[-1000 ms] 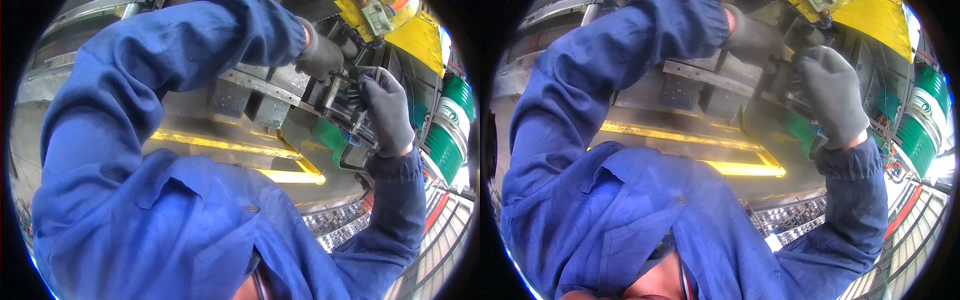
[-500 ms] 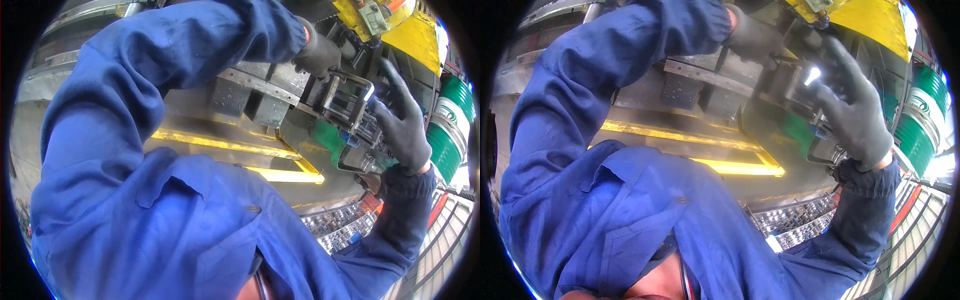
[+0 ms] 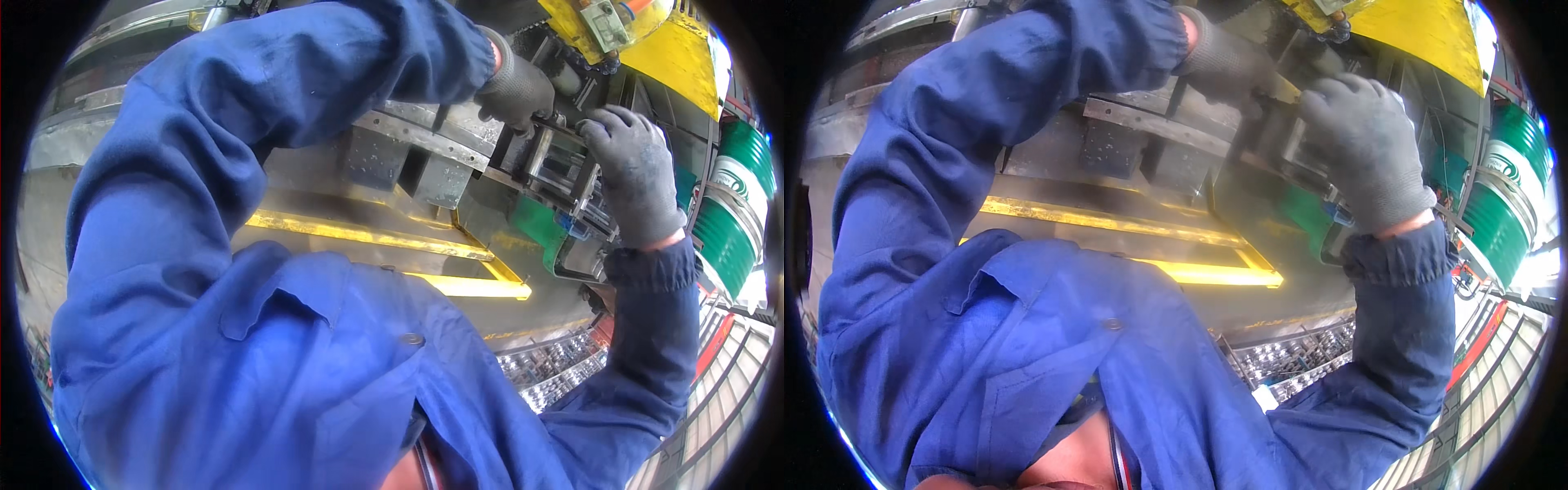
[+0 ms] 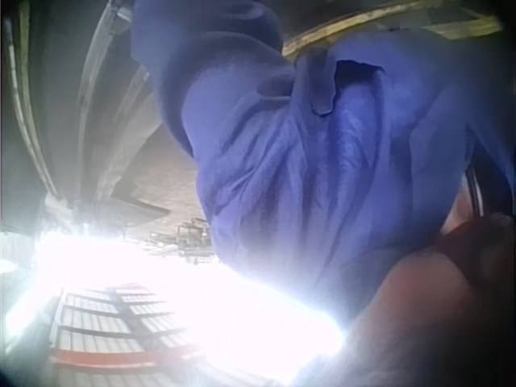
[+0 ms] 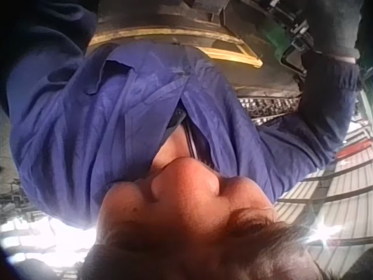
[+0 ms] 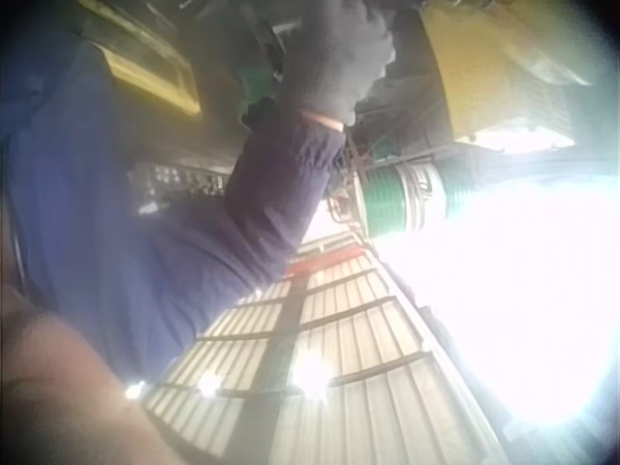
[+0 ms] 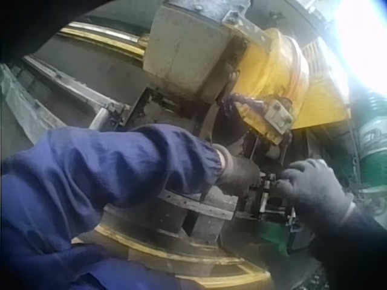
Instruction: Operating an industrial machine to process metal parts and measuring them with a caliper.
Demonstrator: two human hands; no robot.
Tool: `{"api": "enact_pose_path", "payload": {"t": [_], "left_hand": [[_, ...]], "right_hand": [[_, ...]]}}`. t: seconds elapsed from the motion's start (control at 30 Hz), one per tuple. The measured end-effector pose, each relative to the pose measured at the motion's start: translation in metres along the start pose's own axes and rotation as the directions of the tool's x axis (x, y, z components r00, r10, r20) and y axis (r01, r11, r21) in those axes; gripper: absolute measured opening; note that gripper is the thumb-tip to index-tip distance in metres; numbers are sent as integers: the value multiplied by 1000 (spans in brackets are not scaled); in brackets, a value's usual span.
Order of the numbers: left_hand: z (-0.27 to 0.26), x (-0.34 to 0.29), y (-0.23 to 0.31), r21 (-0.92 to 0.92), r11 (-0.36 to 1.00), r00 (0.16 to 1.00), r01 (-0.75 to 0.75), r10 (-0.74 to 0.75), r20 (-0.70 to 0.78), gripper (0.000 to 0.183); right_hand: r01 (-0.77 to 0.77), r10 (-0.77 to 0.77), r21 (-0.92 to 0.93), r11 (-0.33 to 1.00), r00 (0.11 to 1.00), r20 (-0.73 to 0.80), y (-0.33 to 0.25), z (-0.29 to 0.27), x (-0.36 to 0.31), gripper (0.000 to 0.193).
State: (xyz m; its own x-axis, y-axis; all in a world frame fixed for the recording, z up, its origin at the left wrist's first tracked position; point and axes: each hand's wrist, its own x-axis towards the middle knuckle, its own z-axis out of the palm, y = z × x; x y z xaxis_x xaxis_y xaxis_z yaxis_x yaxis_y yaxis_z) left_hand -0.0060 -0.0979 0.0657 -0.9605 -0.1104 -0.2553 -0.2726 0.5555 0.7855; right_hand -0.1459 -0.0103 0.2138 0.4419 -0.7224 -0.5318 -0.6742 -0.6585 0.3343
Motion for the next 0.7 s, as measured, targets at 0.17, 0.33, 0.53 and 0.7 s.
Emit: {"api": "enact_pose_path", "payload": {"t": [0.17, 0.33, 0.53, 0.7], "left_hand": [[4, -8, -10, -86, 980, 978, -181, 170, -122, 22], [-1, -7, 1, -28, 1000, 998, 14, -15, -59, 22], [-16, -35, 25, -38, 997, 995, -61, 58, -84, 20], [-15, -17, 7, -107, 994, 993, -3, -9, -114, 20]], "right_hand": [[9, -97, -237, 971, 928, -360, -6, 7, 5, 43], [-56, 297, 453, 890, 825, -480, 0, 16, -9, 60], [-90, 576, 878, 470, 785, -229, -7, 12, -22, 69], [92, 408, 764, 639, 802, -437, -17, -7, -10, 59]]}}
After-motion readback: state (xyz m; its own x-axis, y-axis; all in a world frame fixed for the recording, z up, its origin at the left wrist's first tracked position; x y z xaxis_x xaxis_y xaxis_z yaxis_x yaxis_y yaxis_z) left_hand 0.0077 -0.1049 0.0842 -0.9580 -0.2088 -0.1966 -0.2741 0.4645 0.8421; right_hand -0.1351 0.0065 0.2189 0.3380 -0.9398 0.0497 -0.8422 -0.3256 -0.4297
